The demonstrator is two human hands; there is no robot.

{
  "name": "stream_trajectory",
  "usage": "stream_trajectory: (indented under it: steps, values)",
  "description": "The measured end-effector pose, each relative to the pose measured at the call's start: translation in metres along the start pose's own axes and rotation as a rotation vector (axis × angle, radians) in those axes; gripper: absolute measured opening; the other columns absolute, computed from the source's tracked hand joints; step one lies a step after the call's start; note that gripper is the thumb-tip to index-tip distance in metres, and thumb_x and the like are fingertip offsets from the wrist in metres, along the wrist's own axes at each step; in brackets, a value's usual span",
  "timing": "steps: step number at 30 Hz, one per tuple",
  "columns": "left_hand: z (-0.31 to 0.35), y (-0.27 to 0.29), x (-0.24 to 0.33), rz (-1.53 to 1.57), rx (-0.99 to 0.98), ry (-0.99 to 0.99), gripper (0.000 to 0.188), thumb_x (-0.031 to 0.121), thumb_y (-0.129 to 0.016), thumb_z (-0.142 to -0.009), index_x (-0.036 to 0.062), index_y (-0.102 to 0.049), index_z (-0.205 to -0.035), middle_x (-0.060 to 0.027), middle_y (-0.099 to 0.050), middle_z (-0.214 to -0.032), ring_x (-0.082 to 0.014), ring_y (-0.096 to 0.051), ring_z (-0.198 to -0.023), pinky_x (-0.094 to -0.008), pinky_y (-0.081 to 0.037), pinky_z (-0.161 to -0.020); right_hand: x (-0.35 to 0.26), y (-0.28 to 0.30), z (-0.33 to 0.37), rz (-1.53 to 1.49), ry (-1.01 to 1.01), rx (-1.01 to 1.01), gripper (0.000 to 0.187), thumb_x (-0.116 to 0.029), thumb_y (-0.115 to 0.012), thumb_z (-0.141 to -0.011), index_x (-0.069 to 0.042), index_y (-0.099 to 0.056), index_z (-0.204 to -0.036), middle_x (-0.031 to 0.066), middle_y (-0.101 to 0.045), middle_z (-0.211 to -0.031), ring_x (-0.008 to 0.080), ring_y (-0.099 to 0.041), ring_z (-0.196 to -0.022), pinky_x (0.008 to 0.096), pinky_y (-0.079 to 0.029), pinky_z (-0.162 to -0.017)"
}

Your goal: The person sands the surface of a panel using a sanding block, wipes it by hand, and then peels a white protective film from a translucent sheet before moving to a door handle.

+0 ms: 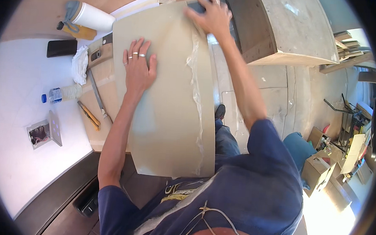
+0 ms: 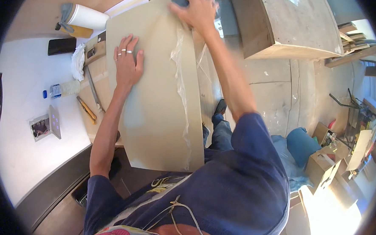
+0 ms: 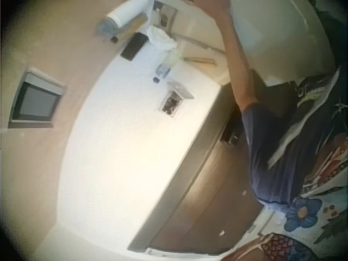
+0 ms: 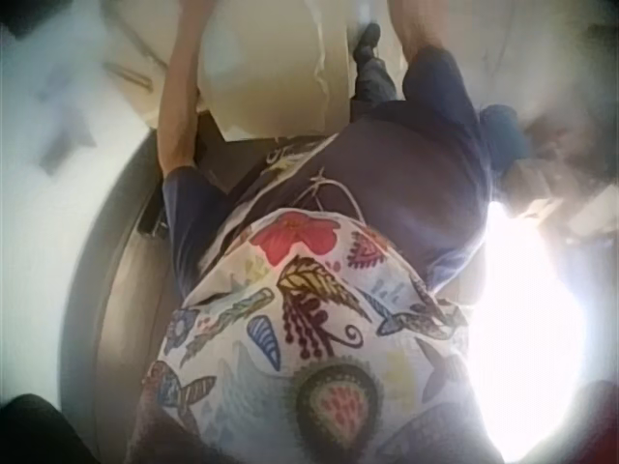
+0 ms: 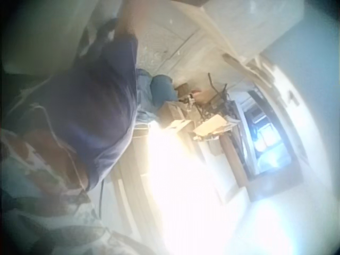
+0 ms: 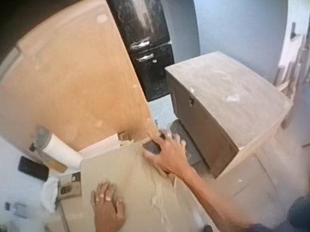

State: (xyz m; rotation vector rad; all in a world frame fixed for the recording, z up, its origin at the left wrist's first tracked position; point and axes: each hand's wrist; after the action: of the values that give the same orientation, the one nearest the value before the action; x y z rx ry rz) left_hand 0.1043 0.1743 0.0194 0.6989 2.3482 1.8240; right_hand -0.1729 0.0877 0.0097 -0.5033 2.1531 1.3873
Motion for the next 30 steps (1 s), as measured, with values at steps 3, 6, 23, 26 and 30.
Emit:
stream_trajectory:
  steps: [3,6,23,26,30]
  values:
    - [0.002,0.001,0.003,-0.009,-0.009,0.020,0.047,0.023,-0.055,-0.102,0.0109,-0.050,-0.147,-0.0113,-0.045,-0.158,-0.0334,-0.033,-0.152,-0.0564,-0.015,-0.125,-0.002,0.015,0.057,-0.089,0.002,0.027,0.073,-0.068,-0.077,-0.072,-0.027,-0.072,-0.133,0.0175,-0.057,-0.145,0.0481,-0.053,-0.126,0.0635,-0.037,-0.104]
    - [-0.003,0.001,0.006,0.000,0.010,-0.013,0.047,0.023,-0.055,-0.102,0.0108,-0.050,-0.147,-0.0115,-0.045,-0.158,-0.0337,-0.034,-0.151,-0.0567,-0.016,-0.124,0.004,0.008,0.014,-0.026,-0.048,-0.001,0.077,-0.072,-0.075,-0.073,-0.028,-0.069,-0.137,0.0171,-0.056,-0.146,0.0457,-0.053,-0.128,0.0605,-0.037,-0.107]
    - [-0.006,0.000,0.006,0.027,-0.020,-0.009,0.049,0.023,-0.057,-0.099,0.0102,-0.051,-0.145,-0.0116,-0.045,-0.157,-0.0323,-0.032,-0.152,-0.0562,-0.014,-0.125,0.000,0.002,-0.057,-0.090,-0.089,-0.045,0.078,-0.069,-0.062,-0.087,-0.017,-0.060,-0.145,0.0210,-0.060,-0.143,0.0464,-0.056,-0.129,0.0637,-0.040,-0.106]
    - [0.001,0.000,0.002,0.018,-0.012,0.018,0.049,0.023,-0.057,-0.099,0.0105,-0.051,-0.146,-0.0113,-0.045,-0.157,-0.0320,-0.032,-0.152,-0.0559,-0.014,-0.125,0.003,-0.005,0.012,-0.146,-0.065,0.045,0.079,-0.074,-0.071,-0.075,-0.027,-0.068,-0.139,0.0169,-0.056,-0.147,0.0465,-0.051,-0.130,0.0595,-0.038,-0.107]
    - [-0.004,0.002,0.009,0.006,0.004,-0.014,0.046,0.019,-0.054,-0.101,0.0080,-0.051,-0.145,-0.0131,-0.046,-0.156,-0.0328,-0.035,-0.150,-0.0554,-0.017,-0.124,-0.001,0.018,0.055,-0.127,-0.065,0.053,0.072,-0.067,-0.076,-0.073,-0.023,-0.074,-0.131,0.0179,-0.057,-0.146,0.0513,-0.050,-0.128,0.0612,-0.037,-0.104]
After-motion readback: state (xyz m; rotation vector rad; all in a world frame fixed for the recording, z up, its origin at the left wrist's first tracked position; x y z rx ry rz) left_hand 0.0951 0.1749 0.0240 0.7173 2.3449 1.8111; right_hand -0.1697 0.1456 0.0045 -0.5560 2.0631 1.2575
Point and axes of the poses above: each hand's wrist, its own z-axis away from the middle knuckle, its own y-axis out of the back of the hand, x = y × z
